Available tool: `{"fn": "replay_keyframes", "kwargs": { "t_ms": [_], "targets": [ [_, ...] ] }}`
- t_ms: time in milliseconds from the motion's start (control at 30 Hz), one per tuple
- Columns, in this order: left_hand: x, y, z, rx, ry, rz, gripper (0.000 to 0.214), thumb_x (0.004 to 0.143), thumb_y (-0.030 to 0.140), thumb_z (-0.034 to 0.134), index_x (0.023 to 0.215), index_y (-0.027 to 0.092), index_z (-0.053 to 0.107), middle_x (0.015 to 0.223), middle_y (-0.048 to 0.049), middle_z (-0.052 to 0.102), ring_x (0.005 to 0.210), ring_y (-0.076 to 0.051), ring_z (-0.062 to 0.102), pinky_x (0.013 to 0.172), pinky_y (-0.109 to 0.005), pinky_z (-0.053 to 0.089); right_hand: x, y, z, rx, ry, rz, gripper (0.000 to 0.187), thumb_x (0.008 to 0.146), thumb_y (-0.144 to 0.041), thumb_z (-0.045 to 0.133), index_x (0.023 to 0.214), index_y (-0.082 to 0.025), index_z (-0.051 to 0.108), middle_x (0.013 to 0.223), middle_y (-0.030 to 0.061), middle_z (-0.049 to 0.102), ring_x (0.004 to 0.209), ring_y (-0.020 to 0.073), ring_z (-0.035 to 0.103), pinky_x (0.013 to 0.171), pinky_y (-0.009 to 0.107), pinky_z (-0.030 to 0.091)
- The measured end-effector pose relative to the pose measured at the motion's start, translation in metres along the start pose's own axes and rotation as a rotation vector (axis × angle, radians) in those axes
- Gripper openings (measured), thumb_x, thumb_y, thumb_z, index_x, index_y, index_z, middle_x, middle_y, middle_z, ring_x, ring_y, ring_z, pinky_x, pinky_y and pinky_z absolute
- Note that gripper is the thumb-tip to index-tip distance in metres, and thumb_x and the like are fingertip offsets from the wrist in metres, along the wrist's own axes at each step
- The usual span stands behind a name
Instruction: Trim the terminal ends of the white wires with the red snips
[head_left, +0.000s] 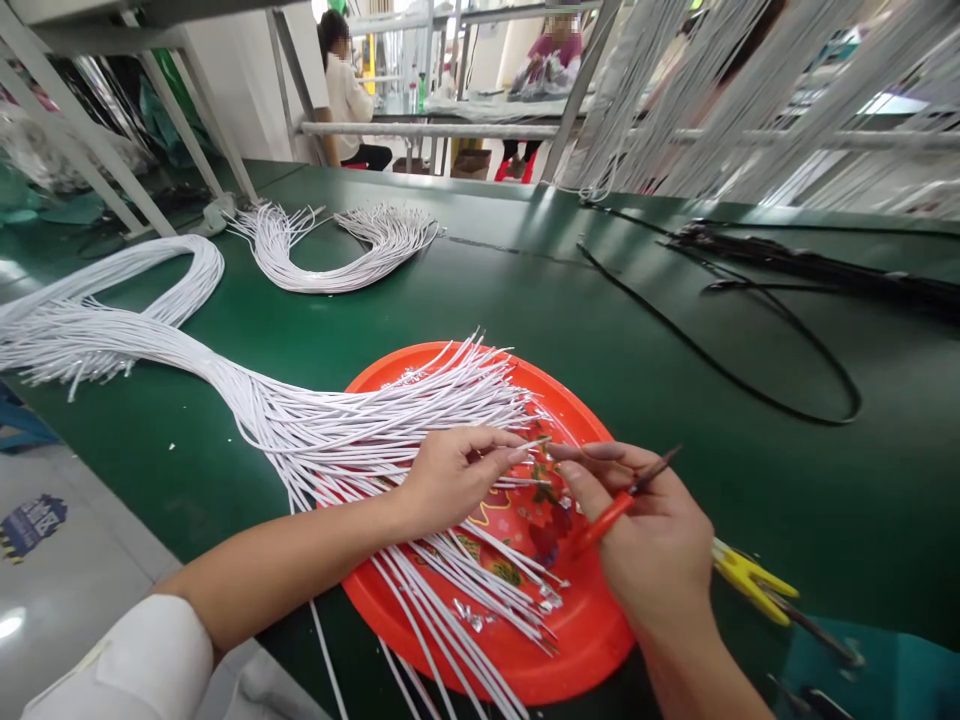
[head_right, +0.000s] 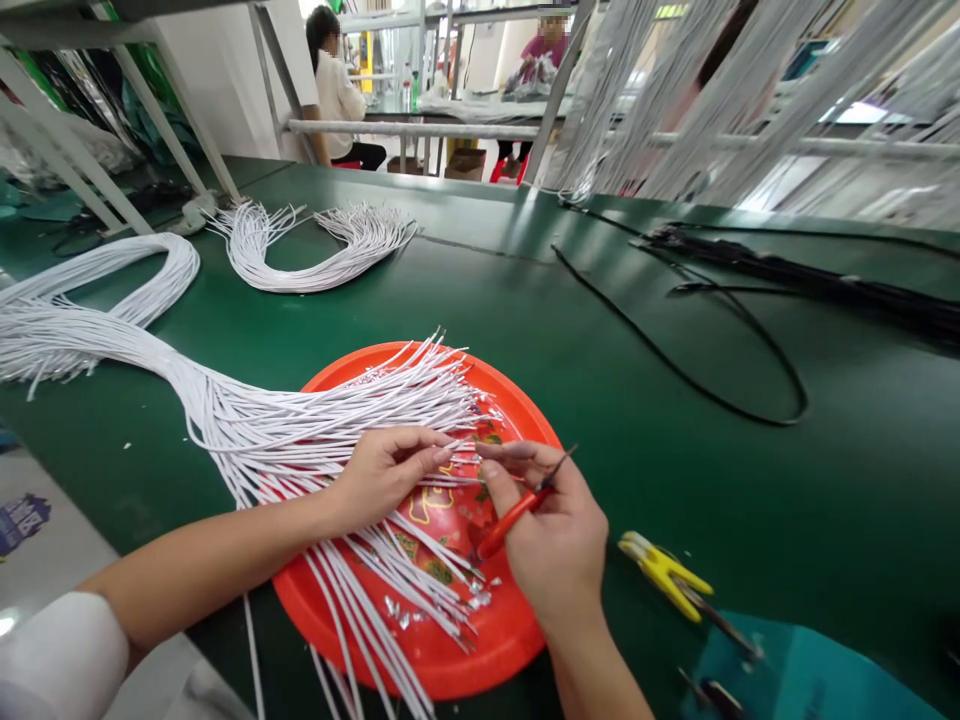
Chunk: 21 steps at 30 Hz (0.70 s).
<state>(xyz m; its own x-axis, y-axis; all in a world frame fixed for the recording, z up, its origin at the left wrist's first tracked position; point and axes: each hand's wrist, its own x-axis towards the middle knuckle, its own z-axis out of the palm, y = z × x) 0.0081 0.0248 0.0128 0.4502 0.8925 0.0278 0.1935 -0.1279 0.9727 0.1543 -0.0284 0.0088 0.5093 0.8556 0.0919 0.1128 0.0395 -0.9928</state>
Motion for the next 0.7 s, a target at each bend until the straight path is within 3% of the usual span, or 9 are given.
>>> {"fn": "replay_keyframes", "kwargs": {
  "t_ms": [267,367,500,700],
  "targets": [
    [-0.0069,0.0021,0.0022,0.154,-0.077,-0.031,0.028,0.081,0.036,0.053,0.093,0.015,0.068,0.061,0.0009,0.06,0.052,-0.008,0.046,0.053,-0.019,0.036,-0.0074,-0.0086,0.003,-0.07,0.024,-0.073,0.021,0.066,-0.029,0.071,0.08,-0.021,0.057,0.072,0.0011,0.066,0.066,0.0158,0.063,0.063,0.029,0.052],
    [-0.0067,0.0019,0.0025,0.162,-0.078,0.016,0.03,0.078,0.036,0.058,0.1,0.017,0.066,0.068,-0.0002,0.063,0.059,-0.01,0.051,0.058,-0.02,0.039,-0.0061,-0.0061,0.0026,-0.131,0.033,-0.093,0.02,0.065,-0.03,0.071,0.078,-0.02,0.058,0.068,0.0007,0.064,0.061,0.0145,0.061,0.06,0.027,0.051],
    [-0.0056,-0.0006,0.0048,0.122,-0.027,0.112,0.018,0.08,0.026,0.056,0.086,0.015,0.069,0.079,-0.0039,0.065,0.073,-0.012,0.056,0.069,-0.022,0.043,-0.0055,-0.0022,0.0015,-0.123,-0.002,-0.084,0.021,0.066,-0.031,0.071,0.08,-0.02,0.058,0.071,0.002,0.066,0.064,0.0158,0.063,0.061,0.029,0.052],
    [-0.0069,-0.0062,0.0098,0.001,-0.044,-0.02,0.017,0.079,0.022,0.053,0.084,0.014,0.066,0.069,-0.0011,0.062,0.061,-0.01,0.053,0.06,-0.021,0.043,-0.0061,-0.0002,-0.0013,-0.192,-0.049,-0.092,0.019,0.069,-0.033,0.068,0.081,-0.021,0.058,0.073,0.0024,0.067,0.067,0.0168,0.064,0.062,0.029,0.052]
  ]
}}
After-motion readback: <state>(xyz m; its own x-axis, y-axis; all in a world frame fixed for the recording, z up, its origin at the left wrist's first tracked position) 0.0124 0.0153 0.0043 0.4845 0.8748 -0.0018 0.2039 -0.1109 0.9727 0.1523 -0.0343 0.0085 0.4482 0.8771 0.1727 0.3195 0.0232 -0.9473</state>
